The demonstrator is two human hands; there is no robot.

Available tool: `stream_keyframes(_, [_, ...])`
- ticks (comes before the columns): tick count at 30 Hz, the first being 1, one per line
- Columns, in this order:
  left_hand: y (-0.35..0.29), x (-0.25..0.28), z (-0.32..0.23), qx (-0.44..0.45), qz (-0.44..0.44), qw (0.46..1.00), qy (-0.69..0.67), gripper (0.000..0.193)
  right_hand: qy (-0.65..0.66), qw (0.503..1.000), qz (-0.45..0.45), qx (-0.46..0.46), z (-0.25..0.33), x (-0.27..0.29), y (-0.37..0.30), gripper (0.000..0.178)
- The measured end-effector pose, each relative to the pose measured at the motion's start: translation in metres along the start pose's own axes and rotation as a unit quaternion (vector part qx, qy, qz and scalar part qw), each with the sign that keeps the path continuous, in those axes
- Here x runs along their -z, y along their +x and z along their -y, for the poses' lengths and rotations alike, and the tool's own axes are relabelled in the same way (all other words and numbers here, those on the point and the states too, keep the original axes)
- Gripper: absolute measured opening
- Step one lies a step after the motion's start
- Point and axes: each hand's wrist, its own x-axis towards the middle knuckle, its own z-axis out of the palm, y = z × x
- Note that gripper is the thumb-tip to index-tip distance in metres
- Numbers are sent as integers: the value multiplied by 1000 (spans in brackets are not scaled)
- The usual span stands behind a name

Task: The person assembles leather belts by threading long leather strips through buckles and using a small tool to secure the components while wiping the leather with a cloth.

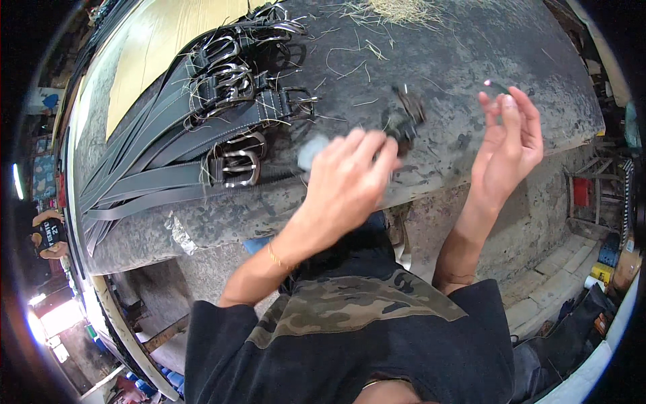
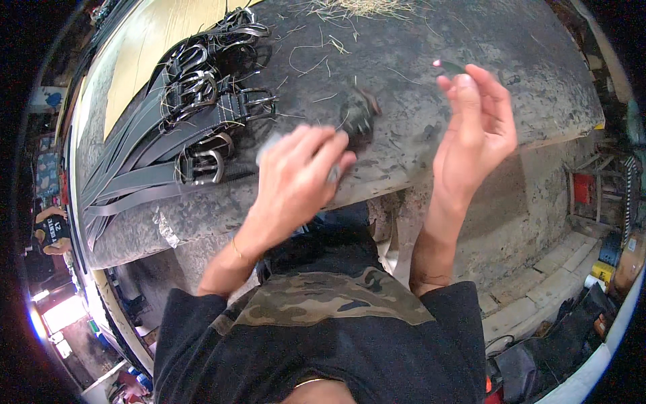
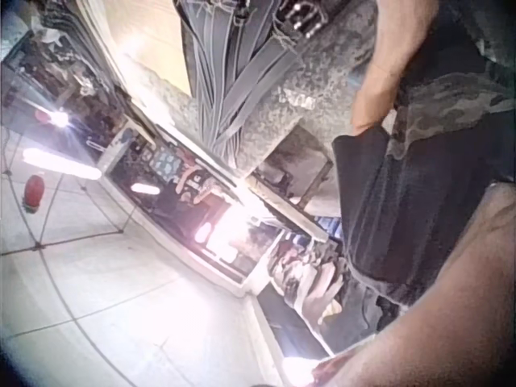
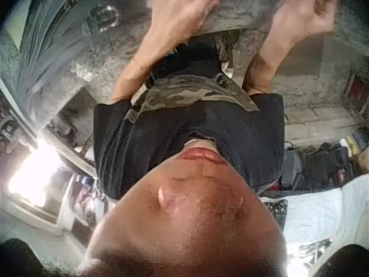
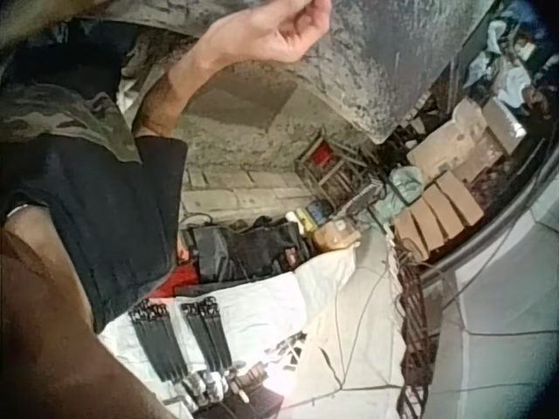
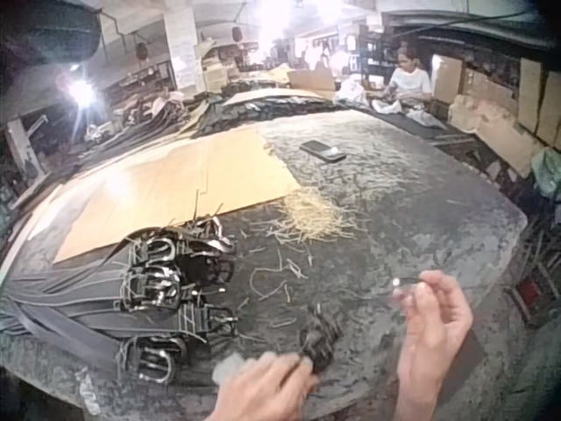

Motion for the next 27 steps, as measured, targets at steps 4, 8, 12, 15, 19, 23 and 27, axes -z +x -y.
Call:
stream_keyframes(4, [-24, -7, -13, -9, 56, 995, -81, 20, 55, 991, 97, -67, 0, -2, -18, 17])
stream_keyframes(8, [-22, -13, -12, 37, -23, 989, -139, 22, 54, 981, 162, -88, -4, -1, -29, 17])
stream_keyframes(12, [-7, -10, -18, 197, -4, 962, -187, 31, 111, 984, 86, -108, 27, 1, -49, 15])
stream_keyframes(15, [-3, -11, -16, 214, 8, 961, -173, 33, 268, 925, 210, -171, 47, -10, -79, 19])
stream_keyframes(19, [18, -24, -26, 82, -56, 971, -219, 21, 300, 928, 119, -185, 66, 8, -73, 13])
stream_keyframes(23, [33, -37, -28, -33, 102, 981, -159, 19, 330, 932, 70, -129, 65, 16, -46, 14])
stream_keyframes(27, [6, -27, -2, 5, -33, 984, -176, 16, 243, 953, 57, -172, 13, 6, -32, 14])
